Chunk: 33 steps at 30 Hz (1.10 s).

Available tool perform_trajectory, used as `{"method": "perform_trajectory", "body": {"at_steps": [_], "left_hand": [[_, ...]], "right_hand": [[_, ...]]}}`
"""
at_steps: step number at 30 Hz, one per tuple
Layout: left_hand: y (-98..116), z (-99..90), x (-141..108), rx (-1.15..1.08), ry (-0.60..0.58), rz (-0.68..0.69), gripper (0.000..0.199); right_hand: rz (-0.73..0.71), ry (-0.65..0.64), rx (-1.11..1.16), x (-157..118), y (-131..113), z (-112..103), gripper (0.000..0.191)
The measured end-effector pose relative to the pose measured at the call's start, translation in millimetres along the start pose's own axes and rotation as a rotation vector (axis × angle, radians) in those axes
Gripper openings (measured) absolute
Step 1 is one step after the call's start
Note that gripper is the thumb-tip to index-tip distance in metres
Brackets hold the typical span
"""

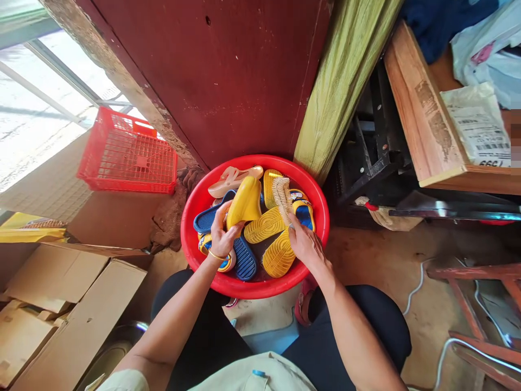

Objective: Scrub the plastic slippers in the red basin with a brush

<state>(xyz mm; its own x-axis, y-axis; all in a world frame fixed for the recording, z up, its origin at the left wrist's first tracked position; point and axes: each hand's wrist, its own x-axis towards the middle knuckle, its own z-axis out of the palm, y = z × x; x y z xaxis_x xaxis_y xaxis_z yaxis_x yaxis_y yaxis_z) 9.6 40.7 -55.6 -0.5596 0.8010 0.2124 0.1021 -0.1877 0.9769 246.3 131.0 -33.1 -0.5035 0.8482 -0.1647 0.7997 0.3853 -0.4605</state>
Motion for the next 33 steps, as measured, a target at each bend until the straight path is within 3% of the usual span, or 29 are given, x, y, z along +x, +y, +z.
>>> {"method": "perform_trajectory", "body": {"at_steps": [3, 6, 8, 14, 16, 18, 23, 25, 27, 30, 31, 33], "left_hand": [[-3, 3.6, 5, -0.341, 0.054, -0.265, 0.059], [-6, 5.8, 7, -0.605, 0.113, -0.468, 0.054], [-6, 6.7, 6, -0.7, 0.124, -0.545, 0.053], [-9, 8.5, 6, -0.788, 0.18, -0.619, 0.049], [-10, 9.9, 7, -0.772, 0.177, -0.6, 0.048], [-12, 13.0, 5, -0.722, 0.144, -0.548, 0.049], [-11, 23.7, -10, -0.409, -0.039, -0.346, 0.054], [-10, 23.6, -15, -0.276, -0.09, -0.268, 0.056], [-8, 19.5, -16, -0.198, -0.087, -0.21, 0.056], [-5, 10.3, -11, -0.137, -0.009, -0.121, 0.057], [-5, 7.5, -8, -0.119, 0.016, -0.086, 0.057], [-5, 3.2, -4, -0.069, 0.033, -0.019, 0.058]], "right_hand": [[-0.077, -0.079, 0.247, -12, -9, -5, 0.054], [-0.092, -0.382, 0.516, -28, -15, -10, 0.058], [-0.069, -0.529, 0.629, -36, -16, -15, 0.061], [-0.079, -0.619, 0.634, -42, -19, -36, 0.058], [-0.096, -0.648, 0.597, -42, -22, -34, 0.056], [-0.131, -0.595, 0.556, -37, -29, -23, 0.054], [-0.185, -0.131, 0.45, -7, -46, 12, 0.053], [-0.172, -0.083, 0.402, 0, -48, 17, 0.053], [-0.144, -0.228, 0.411, -3, -47, 16, 0.054], [-0.127, -0.577, 0.486, -18, -44, 10, 0.057], [-0.138, -0.649, 0.496, -23, -43, 8, 0.058], [-0.171, -0.673, 0.474, -31, -40, 3, 0.057]]}}
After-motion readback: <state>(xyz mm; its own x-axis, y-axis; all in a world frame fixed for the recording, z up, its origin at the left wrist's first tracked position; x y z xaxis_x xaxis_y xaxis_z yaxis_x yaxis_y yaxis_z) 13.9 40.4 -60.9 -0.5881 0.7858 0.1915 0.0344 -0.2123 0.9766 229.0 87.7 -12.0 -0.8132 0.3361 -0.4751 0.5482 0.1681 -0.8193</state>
